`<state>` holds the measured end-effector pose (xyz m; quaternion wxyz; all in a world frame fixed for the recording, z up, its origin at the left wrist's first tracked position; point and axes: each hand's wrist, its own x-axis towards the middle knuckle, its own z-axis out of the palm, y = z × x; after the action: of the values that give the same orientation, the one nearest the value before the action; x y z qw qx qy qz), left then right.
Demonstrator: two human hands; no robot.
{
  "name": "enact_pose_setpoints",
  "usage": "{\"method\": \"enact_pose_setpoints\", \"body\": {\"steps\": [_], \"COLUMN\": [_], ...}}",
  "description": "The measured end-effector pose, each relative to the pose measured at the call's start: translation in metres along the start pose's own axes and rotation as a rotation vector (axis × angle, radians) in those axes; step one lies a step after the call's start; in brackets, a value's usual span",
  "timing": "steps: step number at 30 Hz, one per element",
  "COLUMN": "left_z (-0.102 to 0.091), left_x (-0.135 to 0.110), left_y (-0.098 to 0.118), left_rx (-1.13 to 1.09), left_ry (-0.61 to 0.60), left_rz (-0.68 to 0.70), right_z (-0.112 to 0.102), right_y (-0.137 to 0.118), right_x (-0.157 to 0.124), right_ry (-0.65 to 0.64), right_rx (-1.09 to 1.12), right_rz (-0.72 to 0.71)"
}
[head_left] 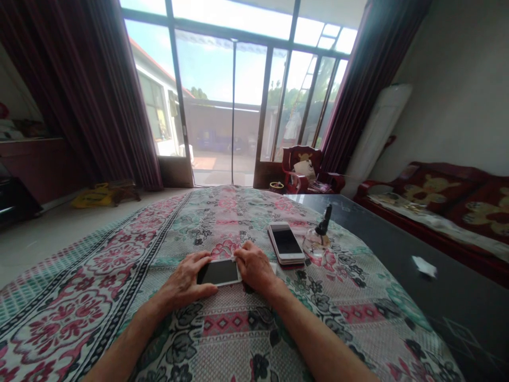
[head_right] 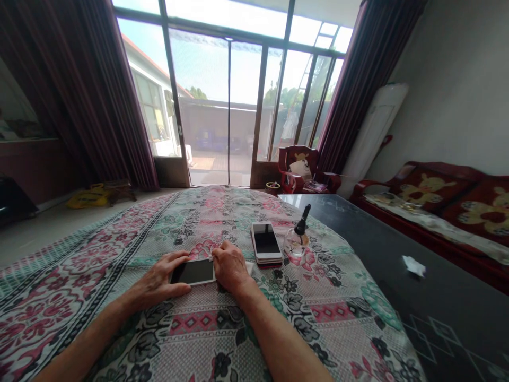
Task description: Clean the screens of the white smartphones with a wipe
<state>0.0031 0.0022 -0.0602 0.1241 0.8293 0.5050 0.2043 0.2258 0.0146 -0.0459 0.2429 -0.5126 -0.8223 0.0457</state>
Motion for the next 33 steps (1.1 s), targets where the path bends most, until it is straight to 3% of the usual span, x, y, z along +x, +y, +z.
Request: {"method": "enact_pose_setpoints", "body": {"steps": [5, 14, 24, 29, 33], "left_z": [0.002, 0.004, 0.003, 0.003, 0.004], "left_x": [-0.001, -0.001, -0.001, -0.001, -0.001], "left_y": [-0.002, -0.006, -0.004, -0.005, -0.005], "left_rx": [-0.002, -0.011, 0.016, 0.020, 0.012], "left_ry": [0.007, 0.009, 0.005, 0.002, 0.003], "left_rz": [-0.002, 0.005, 0.012, 0.004, 0.008], "right_z": [-0.010, -0.029, -0.013, -0.020, -0.030], "right_y": [0.002, 0.013, 0.005, 0.005, 0.009], "right_x": [-0.004, -0.012, -0.004, -0.008, -0.012], "right_ry": [-0.055, -0.306, -0.052, -0.117, -0.274], "right_rx": [0.035, 0.186, 0.068, 0.092, 0.156], "right_rz": [-0.062, -0.173, -0.027, -0.082, -0.151]}}
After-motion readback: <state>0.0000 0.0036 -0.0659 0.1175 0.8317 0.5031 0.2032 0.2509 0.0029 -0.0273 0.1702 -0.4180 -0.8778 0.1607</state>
